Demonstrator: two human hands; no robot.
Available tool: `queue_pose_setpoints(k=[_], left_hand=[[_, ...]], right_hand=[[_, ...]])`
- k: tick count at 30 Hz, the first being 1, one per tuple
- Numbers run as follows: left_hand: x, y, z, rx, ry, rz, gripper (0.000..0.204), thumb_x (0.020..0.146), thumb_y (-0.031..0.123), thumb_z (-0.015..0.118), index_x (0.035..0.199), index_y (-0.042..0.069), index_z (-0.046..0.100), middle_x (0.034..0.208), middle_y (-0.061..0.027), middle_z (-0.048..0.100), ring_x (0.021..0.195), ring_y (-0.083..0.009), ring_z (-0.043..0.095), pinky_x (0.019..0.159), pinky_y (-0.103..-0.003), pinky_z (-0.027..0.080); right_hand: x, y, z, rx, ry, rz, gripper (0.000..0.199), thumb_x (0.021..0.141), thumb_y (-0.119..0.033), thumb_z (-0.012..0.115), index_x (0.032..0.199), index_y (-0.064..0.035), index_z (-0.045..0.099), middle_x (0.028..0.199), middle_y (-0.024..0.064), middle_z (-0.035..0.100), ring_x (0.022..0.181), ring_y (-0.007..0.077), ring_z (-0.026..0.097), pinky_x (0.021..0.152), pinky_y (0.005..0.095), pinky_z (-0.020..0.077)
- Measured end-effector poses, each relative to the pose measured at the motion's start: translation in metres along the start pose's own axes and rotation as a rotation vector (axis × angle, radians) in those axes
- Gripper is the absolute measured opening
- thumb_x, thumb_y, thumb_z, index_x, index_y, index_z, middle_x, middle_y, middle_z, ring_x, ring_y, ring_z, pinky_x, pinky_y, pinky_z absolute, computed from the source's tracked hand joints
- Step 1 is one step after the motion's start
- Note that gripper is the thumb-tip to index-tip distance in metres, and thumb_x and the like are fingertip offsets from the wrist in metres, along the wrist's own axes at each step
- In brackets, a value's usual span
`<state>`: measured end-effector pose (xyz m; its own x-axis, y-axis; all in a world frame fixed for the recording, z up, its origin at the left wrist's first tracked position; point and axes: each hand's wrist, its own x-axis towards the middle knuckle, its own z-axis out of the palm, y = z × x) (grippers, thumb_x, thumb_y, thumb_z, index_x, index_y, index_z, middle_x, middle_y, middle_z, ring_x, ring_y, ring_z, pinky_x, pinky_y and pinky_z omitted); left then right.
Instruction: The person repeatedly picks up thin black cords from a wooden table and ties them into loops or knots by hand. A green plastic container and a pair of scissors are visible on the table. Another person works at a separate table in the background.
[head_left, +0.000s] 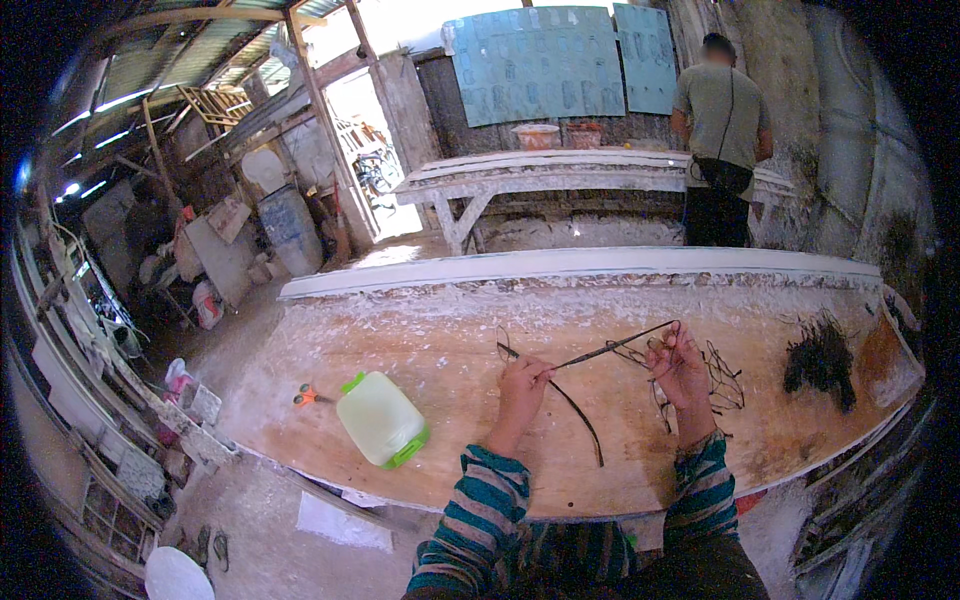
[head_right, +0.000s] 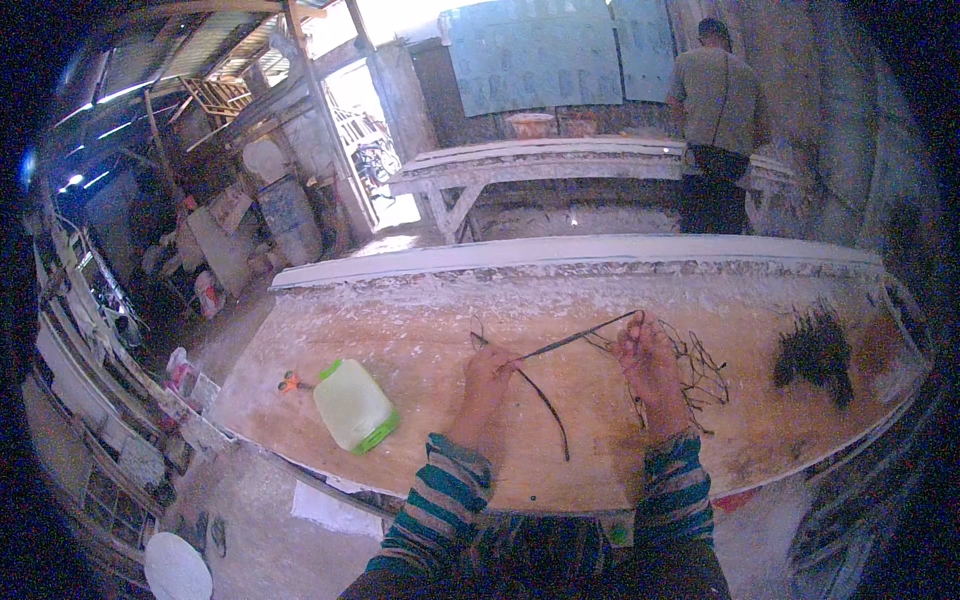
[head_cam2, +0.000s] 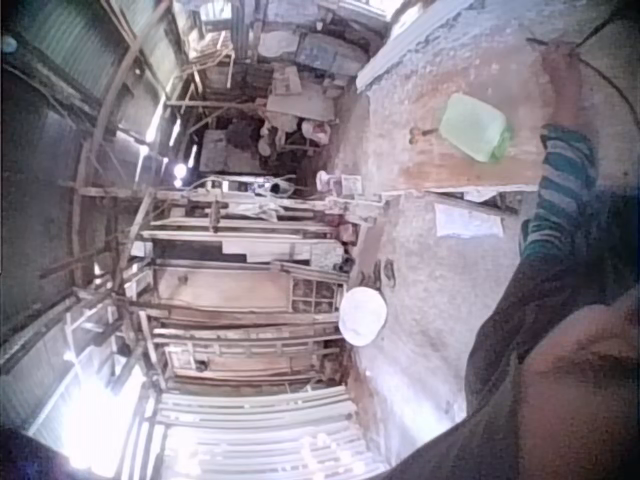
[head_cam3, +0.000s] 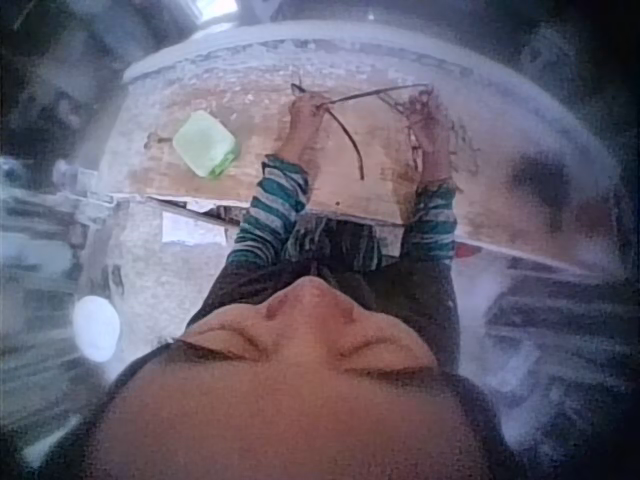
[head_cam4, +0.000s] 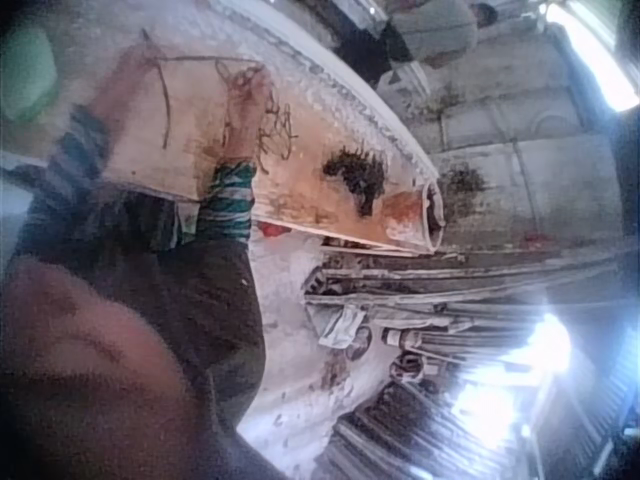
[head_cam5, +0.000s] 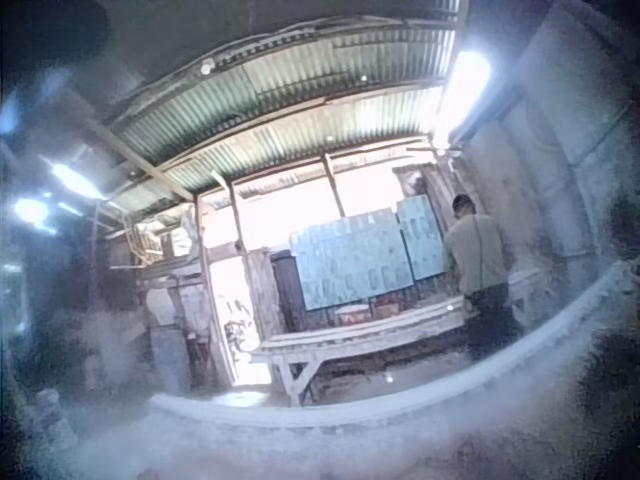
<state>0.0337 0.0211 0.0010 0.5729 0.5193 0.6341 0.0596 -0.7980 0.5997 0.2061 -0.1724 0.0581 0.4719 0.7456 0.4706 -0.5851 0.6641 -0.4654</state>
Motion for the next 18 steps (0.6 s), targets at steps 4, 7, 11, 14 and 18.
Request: queue_pose_setpoints(k=[4,7,11,14,18], left_hand=[[-0.001,0.005,0.003,-0.197,-0.077,-0.224,0.014,0.079,0.014,0.061,0.091,0.007,0.065,0.079,-0.0028,0.060,0.070,-0.0150,0.055,0.065,-0.027,0.042],[-0.002,0.011,0.007,-0.658,-0.147,-0.447,0.020,0.081,0.015,0.061,0.096,0.002,0.062,0.077,-0.0012,0.060,0.068,-0.0091,0.054,0.061,-0.021,0.042],[-0.002,0.018,0.010,-0.881,-0.210,-0.574,0.023,0.080,0.016,0.062,0.098,0.001,0.060,0.077,0.0002,0.060,0.067,-0.0061,0.053,0.062,-0.019,0.041],[-0.005,0.016,0.015,-0.948,-0.206,-0.583,0.022,0.079,0.017,0.064,0.096,0.003,0.060,0.078,0.0004,0.060,0.067,-0.0063,0.053,0.062,-0.019,0.041],[-0.005,0.028,0.009,-0.932,-0.220,-0.605,0.021,0.078,0.016,0.064,0.094,0.003,0.060,0.080,-0.0001,0.061,0.068,-0.0068,0.053,0.062,-0.020,0.041]], right_hand=[[-0.002,0.003,0.000,-0.308,0.112,0.062,0.013,0.083,-0.012,0.055,0.096,-0.0091,0.055,0.081,-0.0002,0.057,0.073,0.0124,0.055,0.070,0.0273,0.0448],[-0.003,0.018,0.005,-0.612,0.170,0.226,0.010,0.081,-0.012,0.058,0.090,-0.0084,0.057,0.078,-0.0002,0.057,0.070,0.0115,0.055,0.067,0.0251,0.0447],[-0.008,0.053,0.001,-0.766,0.107,0.441,0.009,0.080,-0.013,0.059,0.086,-0.0068,0.057,0.076,-0.0010,0.057,0.068,0.0093,0.054,0.065,0.0230,0.0437],[-0.013,0.063,0.001,-0.931,0.058,0.496,0.013,0.079,-0.016,0.059,0.086,-0.0041,0.059,0.081,0.0010,0.058,0.076,0.0102,0.053,0.070,0.0234,0.0427],[-0.016,0.069,0.015,-0.827,0.146,0.488,0.010,0.081,-0.012,0.058,0.084,-0.0029,0.059,0.081,0.0019,0.059,0.077,0.0097,0.054,0.071,0.0240,0.0434]])
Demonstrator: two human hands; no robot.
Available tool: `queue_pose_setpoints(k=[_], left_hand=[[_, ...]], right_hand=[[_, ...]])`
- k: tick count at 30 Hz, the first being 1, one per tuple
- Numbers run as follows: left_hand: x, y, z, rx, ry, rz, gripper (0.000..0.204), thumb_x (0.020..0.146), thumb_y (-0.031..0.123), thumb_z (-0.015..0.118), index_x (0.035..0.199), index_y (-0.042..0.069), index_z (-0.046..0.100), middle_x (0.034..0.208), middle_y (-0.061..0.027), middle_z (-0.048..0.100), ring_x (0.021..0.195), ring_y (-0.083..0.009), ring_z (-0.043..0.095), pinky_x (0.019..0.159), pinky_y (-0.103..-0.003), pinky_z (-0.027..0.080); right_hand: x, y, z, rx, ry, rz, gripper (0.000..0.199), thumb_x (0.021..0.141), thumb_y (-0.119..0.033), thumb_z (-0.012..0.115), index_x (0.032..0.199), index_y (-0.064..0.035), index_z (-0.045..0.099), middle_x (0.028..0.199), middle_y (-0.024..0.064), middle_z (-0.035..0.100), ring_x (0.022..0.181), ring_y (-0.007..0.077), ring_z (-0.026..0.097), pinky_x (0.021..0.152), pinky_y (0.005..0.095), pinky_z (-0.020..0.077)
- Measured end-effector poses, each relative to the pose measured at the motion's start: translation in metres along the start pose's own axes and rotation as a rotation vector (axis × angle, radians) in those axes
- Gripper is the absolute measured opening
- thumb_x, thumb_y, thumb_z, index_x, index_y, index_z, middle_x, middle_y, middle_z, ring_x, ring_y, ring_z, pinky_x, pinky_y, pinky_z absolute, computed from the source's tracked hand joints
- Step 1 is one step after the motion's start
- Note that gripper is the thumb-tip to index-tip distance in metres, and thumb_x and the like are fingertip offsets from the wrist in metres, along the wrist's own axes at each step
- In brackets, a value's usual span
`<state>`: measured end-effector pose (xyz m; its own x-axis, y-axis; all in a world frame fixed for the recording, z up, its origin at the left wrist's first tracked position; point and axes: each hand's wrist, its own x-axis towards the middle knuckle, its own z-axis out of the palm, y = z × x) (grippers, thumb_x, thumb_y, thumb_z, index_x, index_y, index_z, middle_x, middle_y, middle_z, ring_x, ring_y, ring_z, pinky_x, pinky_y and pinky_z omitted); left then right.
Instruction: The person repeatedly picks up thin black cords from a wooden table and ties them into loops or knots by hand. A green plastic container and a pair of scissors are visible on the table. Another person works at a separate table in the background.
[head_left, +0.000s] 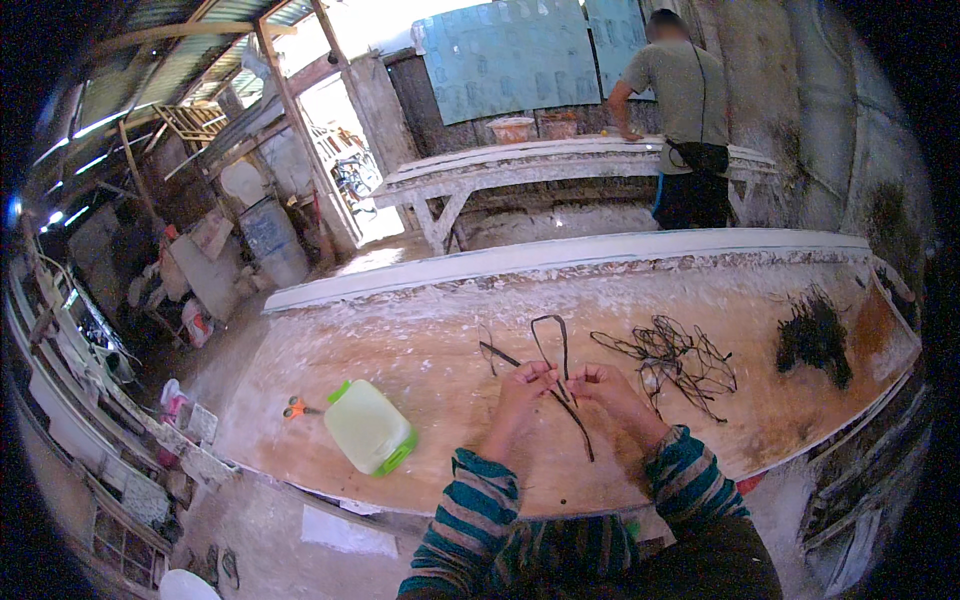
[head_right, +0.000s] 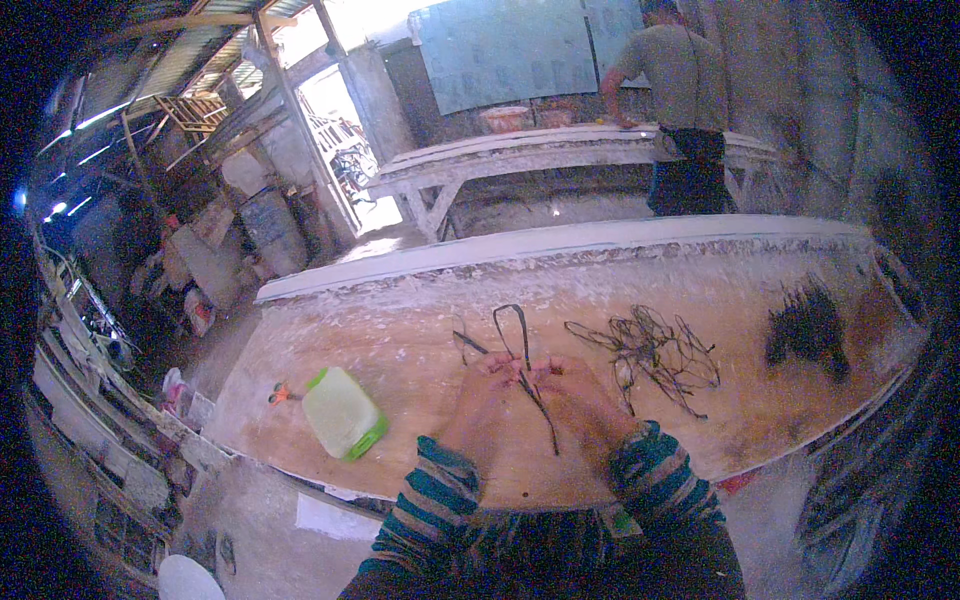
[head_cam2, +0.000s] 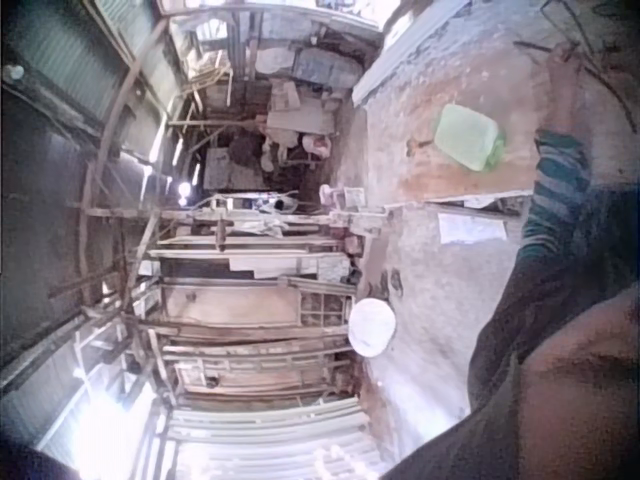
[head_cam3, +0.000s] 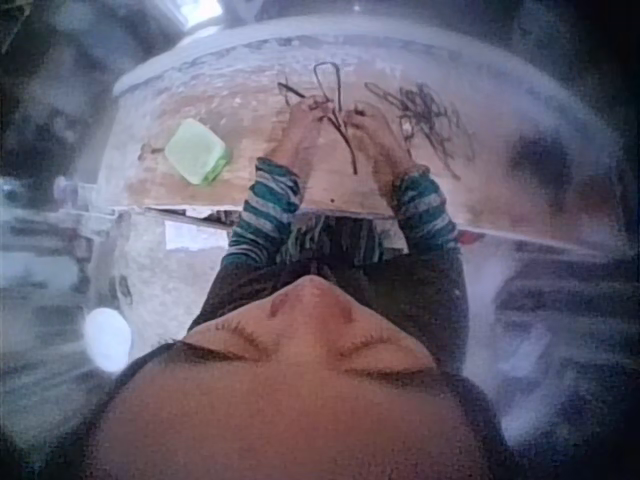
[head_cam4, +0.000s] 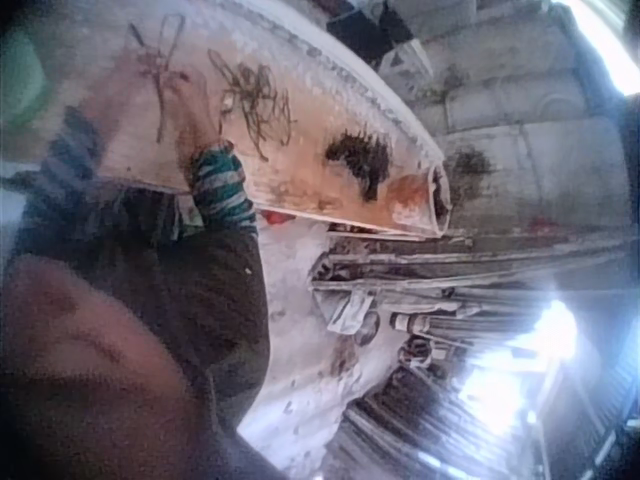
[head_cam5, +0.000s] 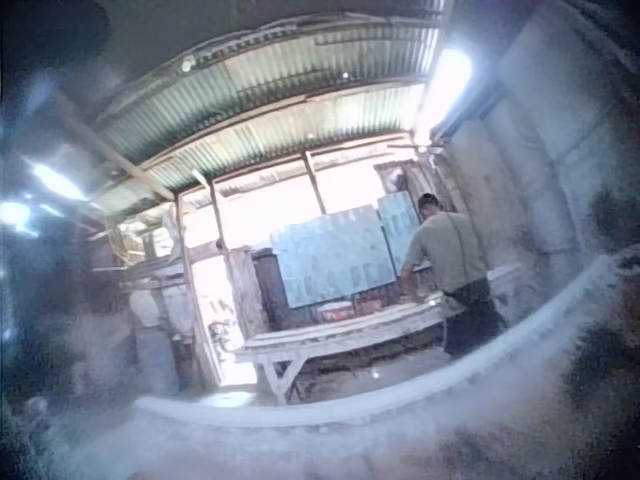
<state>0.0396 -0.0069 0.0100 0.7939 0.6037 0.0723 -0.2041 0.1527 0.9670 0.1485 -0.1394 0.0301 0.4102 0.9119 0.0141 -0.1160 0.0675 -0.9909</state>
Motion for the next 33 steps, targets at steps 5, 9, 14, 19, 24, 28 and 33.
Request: queue_pose_setpoints(k=[5,9,14,19,24,28,33], left_hand=[[-0.001,0.001,0.005,-0.032,-0.023,0.012,0.019,0.079,0.013,0.063,0.093,0.001,0.060,0.079,-0.0013,0.062,0.067,-0.0077,0.054,0.063,-0.021,0.042],[-0.003,0.002,0.006,-0.005,-0.073,0.021,0.017,0.080,0.012,0.061,0.091,0.000,0.061,0.078,-0.0022,0.062,0.067,-0.0081,0.054,0.064,-0.021,0.043],[-0.006,0.005,0.008,-0.009,-0.079,-0.001,0.016,0.081,0.012,0.060,0.090,-0.001,0.062,0.078,-0.0021,0.062,0.066,-0.0078,0.054,0.061,-0.020,0.042],[-0.008,0.008,0.010,0.026,-0.093,0.006,0.017,0.081,0.013,0.060,0.091,-0.001,0.062,0.079,-0.0023,0.063,0.065,-0.0077,0.054,0.061,-0.019,0.042],[-0.005,0.002,0.008,0.004,-0.090,0.005,0.018,0.080,0.013,0.062,0.089,-0.001,0.063,0.078,-0.0020,0.063,0.065,-0.0076,0.054,0.062,-0.019,0.042],[-0.006,0.002,0.011,0.083,-0.109,0.029,0.017,0.079,0.014,0.063,0.086,-0.002,0.064,0.075,-0.0024,0.062,0.064,-0.0077,0.053,0.061,-0.020,0.042],[-0.004,-0.003,0.007,0.124,-0.115,0.036,0.016,0.080,0.013,0.062,0.085,-0.002,0.064,0.073,-0.0026,0.062,0.062,-0.0079,0.053,0.060,-0.020,0.042]], right_hand=[[0.008,0.009,-0.007,-0.057,0.008,-0.031,0.010,0.079,-0.012,0.061,0.085,-0.0037,0.059,0.082,0.0008,0.061,0.076,0.0084,0.054,0.072,0.0228,0.0423],[0.009,0.010,-0.008,-0.085,0.001,-0.095,0.009,0.080,-0.011,0.061,0.084,-0.0031,0.059,0.081,0.0009,0.061,0.074,0.0083,0.054,0.068,0.0230,0.0431],[0.009,0.012,-0.005,-0.107,0.012,-0.137,0.010,0.083,-0.013,0.058,0.081,-0.0025,0.057,0.077,0.0000,0.059,0.069,0.0078,0.052,0.062,0.0230,0.0437],[0.012,0.017,-0.007,-0.035,0.016,-0.124,0.008,0.077,-0.004,0.062,0.080,-0.0048,0.055,0.077,0.0011,0.059,0.071,0.0082,0.055,0.065,0.0206,0.0435],[0.014,0.018,-0.008,-0.121,0.057,-0.167,0.010,0.077,-0.005,0.063,0.078,-0.0054,0.053,0.075,0.0000,0.057,0.069,0.0073,0.054,0.062,0.0207,0.0435],[0.018,0.030,-0.010,-0.217,0.138,-0.248,0.011,0.079,-0.010,0.062,0.074,-0.0040,0.054,0.070,-0.0005,0.055,0.065,0.0071,0.050,0.059,0.0224,0.0417],[0.016,0.032,-0.007,-0.221,0.112,-0.243,0.012,0.080,-0.013,0.062,0.077,-0.0040,0.054,0.071,-0.0007,0.056,0.067,0.0088,0.052,0.062,0.0239,0.0432]])
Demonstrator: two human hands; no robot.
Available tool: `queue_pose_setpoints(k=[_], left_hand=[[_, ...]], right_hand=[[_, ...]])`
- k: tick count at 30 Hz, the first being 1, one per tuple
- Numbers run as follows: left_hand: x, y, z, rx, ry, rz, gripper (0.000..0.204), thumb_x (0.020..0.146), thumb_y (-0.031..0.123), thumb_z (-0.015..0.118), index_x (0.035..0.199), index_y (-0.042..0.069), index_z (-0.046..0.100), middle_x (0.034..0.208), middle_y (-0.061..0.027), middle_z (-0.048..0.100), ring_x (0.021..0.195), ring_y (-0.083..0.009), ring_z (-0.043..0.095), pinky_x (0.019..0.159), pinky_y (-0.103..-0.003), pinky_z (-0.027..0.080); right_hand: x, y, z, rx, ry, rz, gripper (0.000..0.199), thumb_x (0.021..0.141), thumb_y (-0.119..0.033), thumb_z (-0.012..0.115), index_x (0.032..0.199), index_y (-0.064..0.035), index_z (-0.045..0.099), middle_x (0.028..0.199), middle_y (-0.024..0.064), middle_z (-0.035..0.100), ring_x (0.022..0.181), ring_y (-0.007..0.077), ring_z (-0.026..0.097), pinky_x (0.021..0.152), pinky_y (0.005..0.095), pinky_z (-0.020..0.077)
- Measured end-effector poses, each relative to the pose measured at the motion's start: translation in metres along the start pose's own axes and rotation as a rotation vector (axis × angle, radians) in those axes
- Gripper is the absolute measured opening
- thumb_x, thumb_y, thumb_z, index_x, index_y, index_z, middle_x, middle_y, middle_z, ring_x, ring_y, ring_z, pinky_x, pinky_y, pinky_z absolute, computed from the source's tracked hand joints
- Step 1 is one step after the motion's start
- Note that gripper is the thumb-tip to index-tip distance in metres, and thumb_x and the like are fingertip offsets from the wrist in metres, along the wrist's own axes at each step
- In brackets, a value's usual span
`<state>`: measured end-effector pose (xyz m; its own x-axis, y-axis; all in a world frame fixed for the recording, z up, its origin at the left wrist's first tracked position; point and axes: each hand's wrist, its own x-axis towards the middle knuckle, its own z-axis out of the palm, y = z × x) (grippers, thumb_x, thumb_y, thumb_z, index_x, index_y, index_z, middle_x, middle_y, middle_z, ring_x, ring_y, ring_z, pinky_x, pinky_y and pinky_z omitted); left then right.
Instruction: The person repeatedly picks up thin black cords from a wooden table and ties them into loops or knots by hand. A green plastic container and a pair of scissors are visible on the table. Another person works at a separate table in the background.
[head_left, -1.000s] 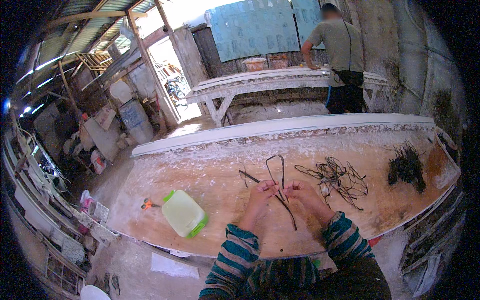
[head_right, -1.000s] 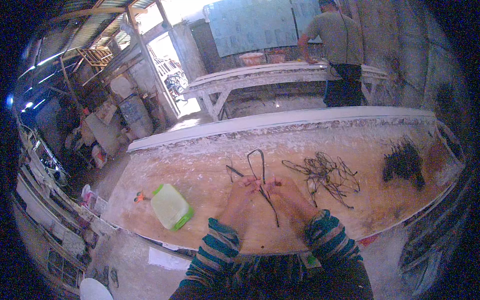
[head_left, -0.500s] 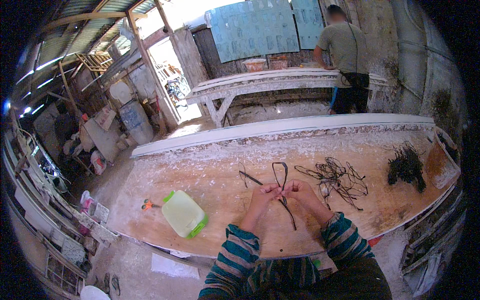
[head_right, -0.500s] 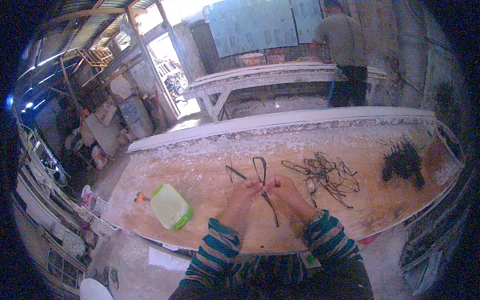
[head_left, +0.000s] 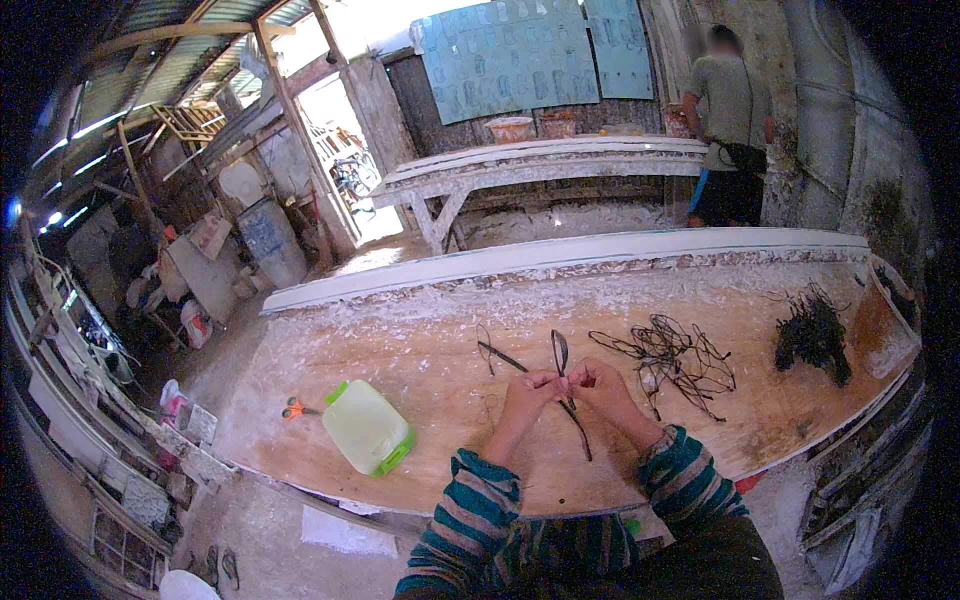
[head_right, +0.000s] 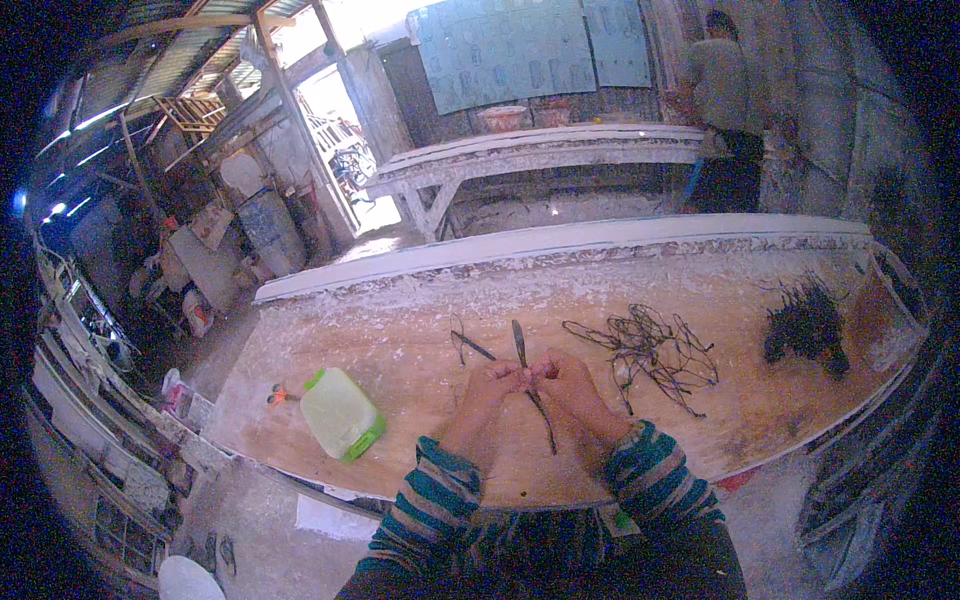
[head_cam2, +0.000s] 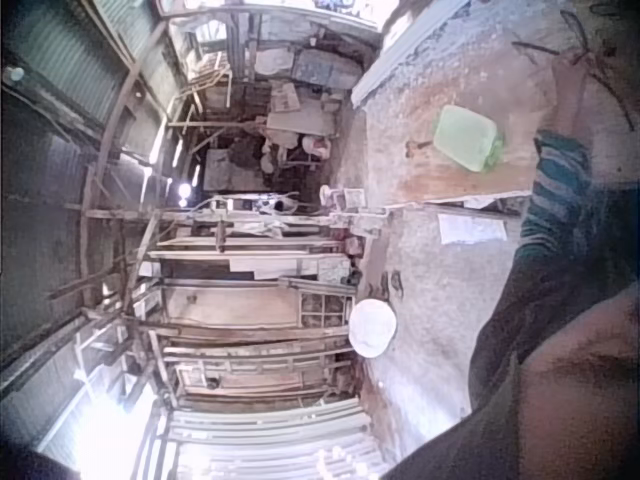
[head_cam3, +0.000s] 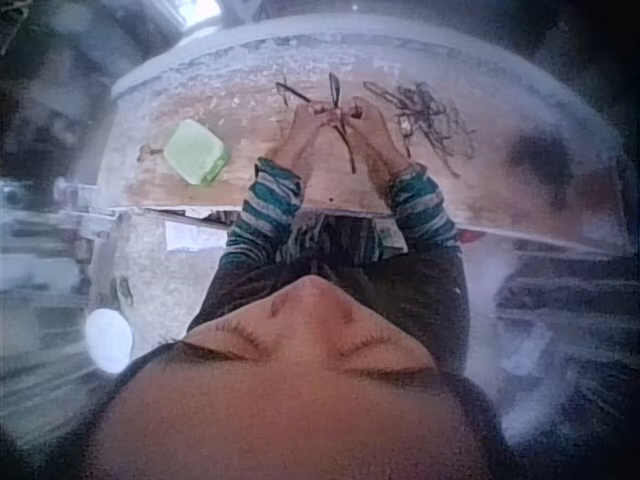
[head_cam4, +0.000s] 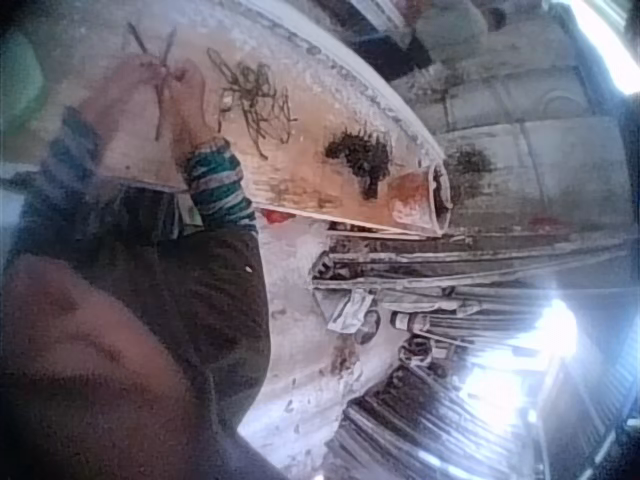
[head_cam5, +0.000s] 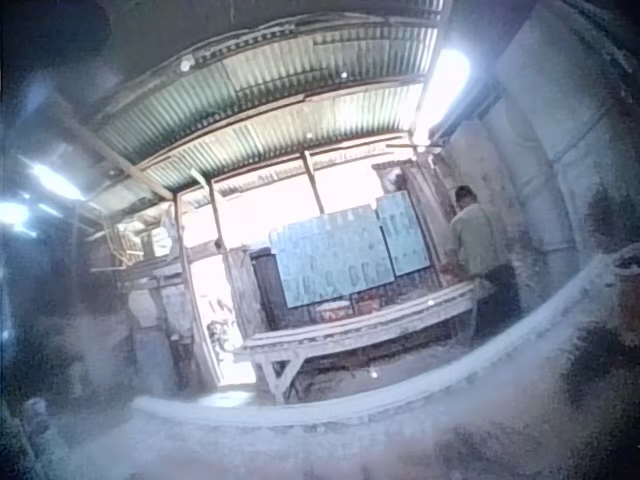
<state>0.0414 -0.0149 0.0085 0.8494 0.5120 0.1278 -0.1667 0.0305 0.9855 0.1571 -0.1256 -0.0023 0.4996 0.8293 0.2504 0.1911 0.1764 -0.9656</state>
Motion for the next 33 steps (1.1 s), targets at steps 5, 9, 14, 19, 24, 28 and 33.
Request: queue_pose_setpoints(k=[5,9,14,19,24,28,33], left_hand=[[0.000,0.008,-0.003,0.093,0.021,-0.063,0.017,0.079,0.015,0.062,0.085,-0.002,0.064,0.073,-0.0030,0.062,0.062,-0.0083,0.055,0.058,-0.020,0.043],[0.000,0.000,-0.003,0.119,-0.160,-0.164,0.018,0.077,0.017,0.063,0.087,0.002,0.065,0.074,-0.0007,0.062,0.066,-0.0095,0.054,0.061,-0.022,0.042],[-0.005,0.002,0.000,0.134,-0.308,-0.171,0.021,0.077,0.021,0.064,0.088,0.004,0.065,0.077,0.0004,0.062,0.068,-0.0095,0.054,0.064,-0.023,0.041],[-0.010,0.012,0.004,0.168,-0.374,-0.218,0.021,0.077,0.024,0.064,0.087,0.005,0.064,0.077,0.0007,0.062,0.069,-0.0089,0.054,0.067,-0.022,0.042],[-0.007,0.009,0.006,-0.028,-0.125,-0.223,0.018,0.079,0.018,0.062,0.087,0.003,0.063,0.074,-0.0002,0.061,0.067,-0.0092,0.055,0.067,-0.023,0.045],[-0.006,0.011,0.006,-0.180,0.073,-0.174,0.016,0.080,0.015,0.062,0.087,0.001,0.063,0.073,-0.0014,0.060,0.066,-0.0092,0.055,0.063,-0.022,0.046],[0.006,-0.005,-0.005,-0.268,0.133,-0.101,0.015,0.081,0.014,0.061,0.087,0.001,0.062,0.073,-0.0028,0.061,0.065,-0.0093,0.056,0.056,-0.020,0.042]], right_hand=[[-0.005,-0.041,0.000,-0.040,0.035,0.028,0.015,0.080,-0.009,0.059,0.095,-0.0072,0.056,0.101,0.0014,0.052,0.093,0.0123,0.051,0.076,0.0261,0.0417],[-0.002,-0.033,-0.013,-0.270,0.102,-0.204,0.034,0.076,-0.003,0.053,0.108,-0.0118,0.056,0.122,0.0054,0.039,0.114,0.0169,0.037,0.084,0.0286,0.0373],[-0.002,-0.053,-0.020,-0.145,0.132,-0.129,0.044,0.073,0.001,0.049,0.114,-0.0142,0.056,0.127,0.0080,0.035,0.120,0.0198,0.031,0.092,0.0311,0.0323],[0.004,-0.035,-0.028,-0.176,0.184,-0.171,0.046,0.072,0.003,0.050,0.115,-0.0144,0.056,0.128,0.0080,0.035,0.120,0.0209,0.032,0.094,0.0330,0.0325],[0.005,-0.037,-0.020,-0.183,0.198,-0.127,0.037,0.074,0.002,0.052,0.108,-0.0116,0.059,0.120,0.0071,0.043,0.111,0.0193,0.042,0.088,0.0332,0.0371],[-0.002,-0.042,-0.021,-0.397,0.064,-0.218,0.028,0.073,-0.001,0.056,0.100,-0.0091,0.061,0.103,0.0051,0.052,0.095,0.0174,0.050,0.078,0.0326,0.0404],[-0.007,-0.046,-0.006,-0.497,-0.111,-0.420,0.026,0.070,-0.002,0.061,0.095,-0.0090,0.062,0.086,0.0057,0.055,0.085,0.0213,0.052,0.070,0.0309,0.0419]])
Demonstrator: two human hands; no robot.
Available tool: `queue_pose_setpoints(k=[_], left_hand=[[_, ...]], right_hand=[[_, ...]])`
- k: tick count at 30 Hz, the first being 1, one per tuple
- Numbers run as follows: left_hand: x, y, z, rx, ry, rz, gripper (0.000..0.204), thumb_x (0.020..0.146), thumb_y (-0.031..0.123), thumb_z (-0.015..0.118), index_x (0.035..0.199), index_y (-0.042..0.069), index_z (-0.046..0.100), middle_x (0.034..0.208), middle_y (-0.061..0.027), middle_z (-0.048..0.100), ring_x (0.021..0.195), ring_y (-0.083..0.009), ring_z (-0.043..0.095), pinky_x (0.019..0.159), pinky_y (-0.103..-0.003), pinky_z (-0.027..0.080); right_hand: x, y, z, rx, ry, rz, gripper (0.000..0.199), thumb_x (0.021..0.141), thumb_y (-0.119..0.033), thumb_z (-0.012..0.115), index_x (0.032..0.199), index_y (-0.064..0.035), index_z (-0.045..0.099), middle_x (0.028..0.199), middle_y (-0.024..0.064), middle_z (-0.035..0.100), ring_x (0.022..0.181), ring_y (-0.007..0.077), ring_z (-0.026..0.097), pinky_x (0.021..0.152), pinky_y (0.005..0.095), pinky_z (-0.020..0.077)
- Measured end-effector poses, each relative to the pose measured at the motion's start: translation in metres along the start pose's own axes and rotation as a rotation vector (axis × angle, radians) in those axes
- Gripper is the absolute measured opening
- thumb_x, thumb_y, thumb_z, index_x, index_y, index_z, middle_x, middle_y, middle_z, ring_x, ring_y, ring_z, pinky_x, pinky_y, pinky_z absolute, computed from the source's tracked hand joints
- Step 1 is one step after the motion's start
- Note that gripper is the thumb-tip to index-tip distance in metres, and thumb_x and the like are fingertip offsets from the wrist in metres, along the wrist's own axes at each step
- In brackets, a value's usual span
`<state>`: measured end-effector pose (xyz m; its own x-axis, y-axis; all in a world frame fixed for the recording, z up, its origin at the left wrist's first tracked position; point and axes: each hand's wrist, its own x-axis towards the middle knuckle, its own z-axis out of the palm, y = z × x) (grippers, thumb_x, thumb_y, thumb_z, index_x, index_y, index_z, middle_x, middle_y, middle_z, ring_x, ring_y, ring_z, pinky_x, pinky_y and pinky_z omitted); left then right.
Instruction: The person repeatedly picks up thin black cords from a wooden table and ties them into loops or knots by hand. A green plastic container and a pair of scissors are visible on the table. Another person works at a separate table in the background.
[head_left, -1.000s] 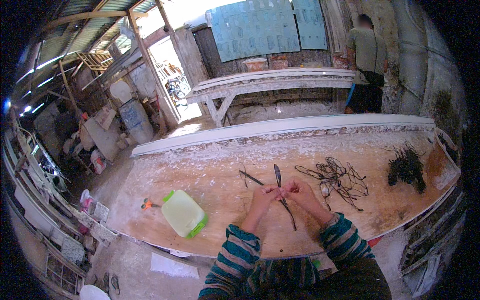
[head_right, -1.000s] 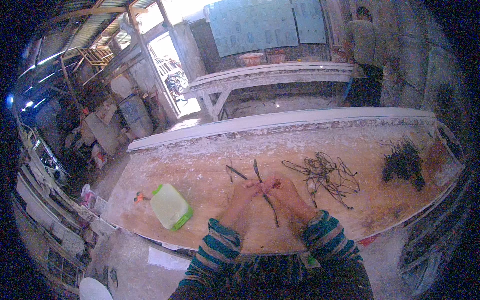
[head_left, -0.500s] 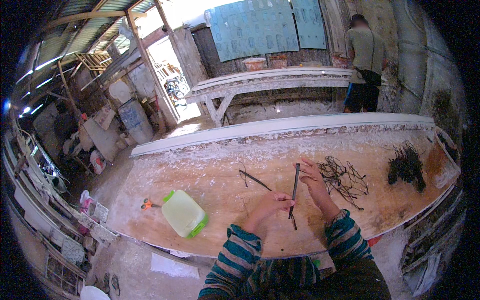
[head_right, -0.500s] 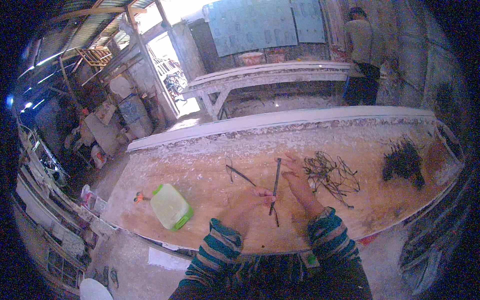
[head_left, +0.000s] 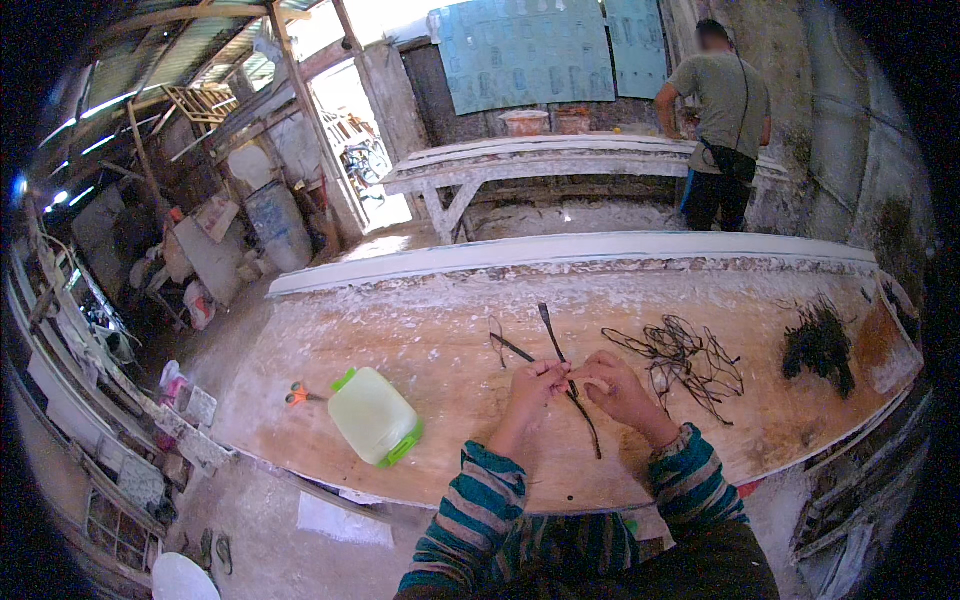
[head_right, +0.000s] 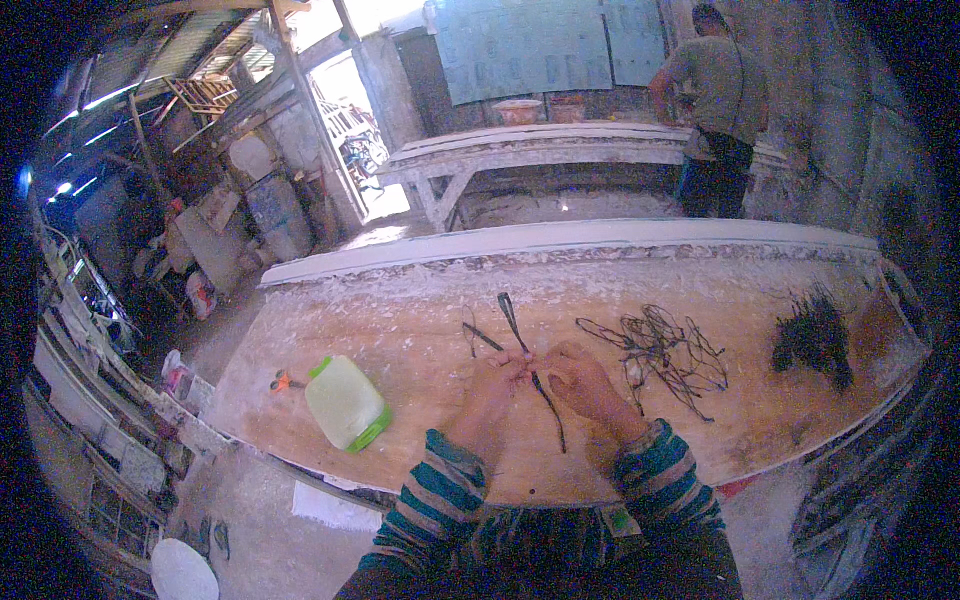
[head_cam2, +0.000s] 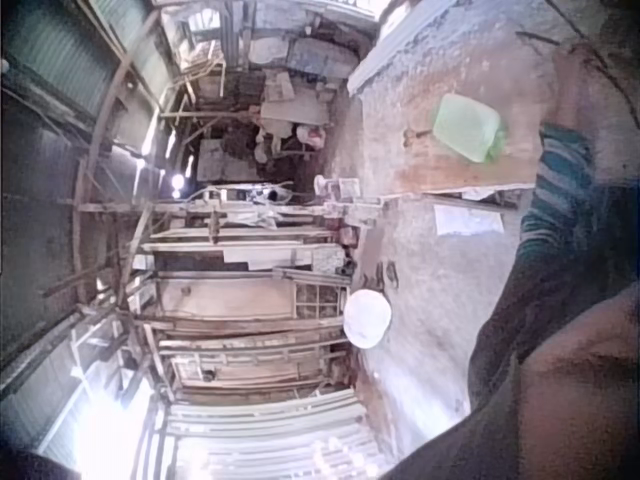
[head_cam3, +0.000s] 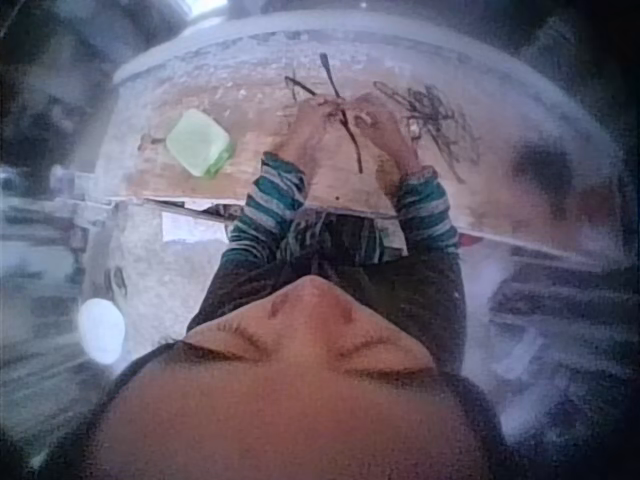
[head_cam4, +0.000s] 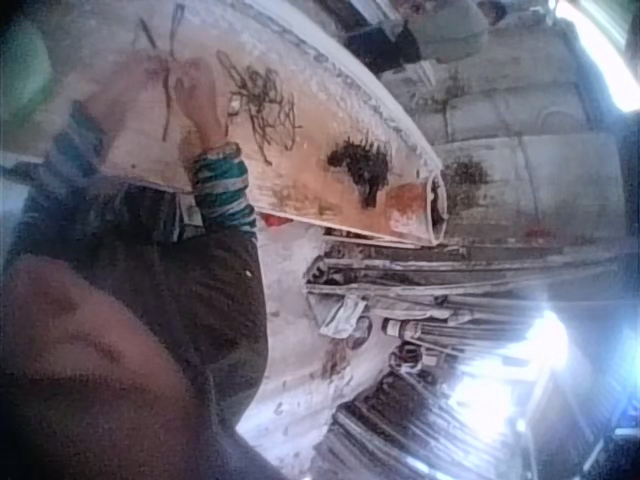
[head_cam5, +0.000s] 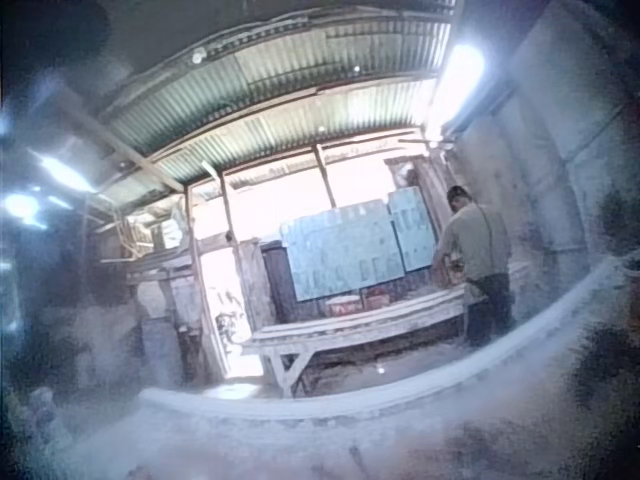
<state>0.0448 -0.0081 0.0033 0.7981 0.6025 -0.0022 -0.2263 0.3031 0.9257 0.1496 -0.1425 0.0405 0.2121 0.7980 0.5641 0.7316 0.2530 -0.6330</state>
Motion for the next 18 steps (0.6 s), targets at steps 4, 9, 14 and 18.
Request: queue_pose_setpoints(k=[4,9,14,18], left_hand=[[0.001,-0.001,0.000,-0.013,-0.015,0.020,0.017,0.082,0.015,0.060,0.088,0.000,0.062,0.074,-0.0038,0.061,0.065,-0.0097,0.056,0.057,-0.020,0.043],[0.000,0.000,-0.002,-0.018,-0.009,-0.007,0.016,0.083,0.014,0.058,0.090,0.000,0.060,0.080,-0.0046,0.061,0.070,-0.0120,0.058,0.064,-0.022,0.046],[-0.001,0.000,0.000,-0.017,-0.008,0.015,0.019,0.083,0.019,0.059,0.091,0.002,0.060,0.079,-0.0026,0.060,0.068,-0.0102,0.056,0.065,-0.022,0.045],[-0.004,0.003,0.003,-0.055,0.035,-0.003,0.018,0.083,0.019,0.059,0.090,0.003,0.060,0.078,-0.0008,0.059,0.069,-0.0090,0.055,0.065,-0.021,0.045]], right_hand=[[-0.001,0.009,0.009,-0.160,-0.002,-0.127,0.026,0.069,-0.002,0.063,0.094,-0.0092,0.063,0.082,0.0074,0.054,0.082,0.0245,0.052,0.069,0.0312,0.0425],[0.000,0.004,0.016,-0.113,0.089,-0.108,0.019,0.071,-0.003,0.064,0.090,-0.0078,0.064,0.078,0.0088,0.056,0.074,0.0232,0.054,0.065,0.0299,0.0433],[-0.002,0.007,0.020,0.122,0.255,0.112,0.012,0.076,-0.004,0.063,0.088,-0.0036,0.063,0.078,0.0080,0.060,0.074,0.0179,0.056,0.066,0.0269,0.0441],[-0.003,0.019,0.022,0.359,0.231,0.276,0.013,0.076,-0.007,0.062,0.089,-0.0028,0.063,0.081,0.0078,0.060,0.077,0.0182,0.056,0.070,0.0294,0.0449]])
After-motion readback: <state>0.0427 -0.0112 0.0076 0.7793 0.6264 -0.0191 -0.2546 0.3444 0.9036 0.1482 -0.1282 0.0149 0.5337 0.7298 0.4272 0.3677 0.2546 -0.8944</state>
